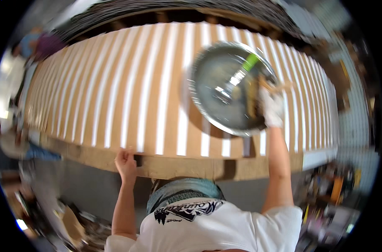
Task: The person applies a liquid adhesive to a large, flat, striped surface using a brush. They repeatedly dip the brush into a metal bowl and spread the liquid in long strokes across the surface.
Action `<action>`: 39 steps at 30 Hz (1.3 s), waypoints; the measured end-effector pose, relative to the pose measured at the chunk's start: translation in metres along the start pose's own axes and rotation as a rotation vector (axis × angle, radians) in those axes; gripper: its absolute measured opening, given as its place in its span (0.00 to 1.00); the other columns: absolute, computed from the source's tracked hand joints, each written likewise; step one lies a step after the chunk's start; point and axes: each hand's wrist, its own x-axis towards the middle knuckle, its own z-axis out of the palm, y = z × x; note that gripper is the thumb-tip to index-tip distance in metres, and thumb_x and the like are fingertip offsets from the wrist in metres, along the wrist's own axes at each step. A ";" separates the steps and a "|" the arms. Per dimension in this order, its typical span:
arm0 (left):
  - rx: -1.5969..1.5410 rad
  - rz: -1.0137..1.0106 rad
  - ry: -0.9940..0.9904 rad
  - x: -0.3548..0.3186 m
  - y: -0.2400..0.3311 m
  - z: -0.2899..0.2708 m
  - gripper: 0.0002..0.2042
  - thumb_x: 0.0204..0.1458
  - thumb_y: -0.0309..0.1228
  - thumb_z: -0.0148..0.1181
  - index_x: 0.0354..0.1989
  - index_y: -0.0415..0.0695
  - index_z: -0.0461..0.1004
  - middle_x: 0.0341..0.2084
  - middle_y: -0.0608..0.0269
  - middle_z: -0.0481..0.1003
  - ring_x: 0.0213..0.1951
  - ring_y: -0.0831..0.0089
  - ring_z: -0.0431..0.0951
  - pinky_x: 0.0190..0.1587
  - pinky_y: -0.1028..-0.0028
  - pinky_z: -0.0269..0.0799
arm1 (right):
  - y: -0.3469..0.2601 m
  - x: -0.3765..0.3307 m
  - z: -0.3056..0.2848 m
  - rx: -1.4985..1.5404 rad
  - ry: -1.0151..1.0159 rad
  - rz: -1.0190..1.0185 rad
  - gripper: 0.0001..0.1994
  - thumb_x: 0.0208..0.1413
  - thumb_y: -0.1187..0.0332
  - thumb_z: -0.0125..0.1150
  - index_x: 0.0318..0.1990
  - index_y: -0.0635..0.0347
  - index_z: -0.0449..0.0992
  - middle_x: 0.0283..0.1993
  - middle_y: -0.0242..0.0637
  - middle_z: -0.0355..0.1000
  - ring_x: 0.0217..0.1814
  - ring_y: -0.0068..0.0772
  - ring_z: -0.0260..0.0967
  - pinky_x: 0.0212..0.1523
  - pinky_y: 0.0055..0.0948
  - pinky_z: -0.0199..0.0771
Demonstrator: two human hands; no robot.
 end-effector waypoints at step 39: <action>-0.191 -0.205 0.797 -0.027 -0.229 -0.675 0.19 0.70 0.38 0.46 0.25 0.44 0.61 0.14 0.71 0.60 0.13 0.82 0.63 0.15 0.76 0.62 | -0.570 -0.293 0.560 1.188 -0.510 0.447 0.17 0.68 0.54 0.49 0.27 0.49 0.64 0.17 0.29 0.59 0.12 0.25 0.53 0.13 0.27 0.56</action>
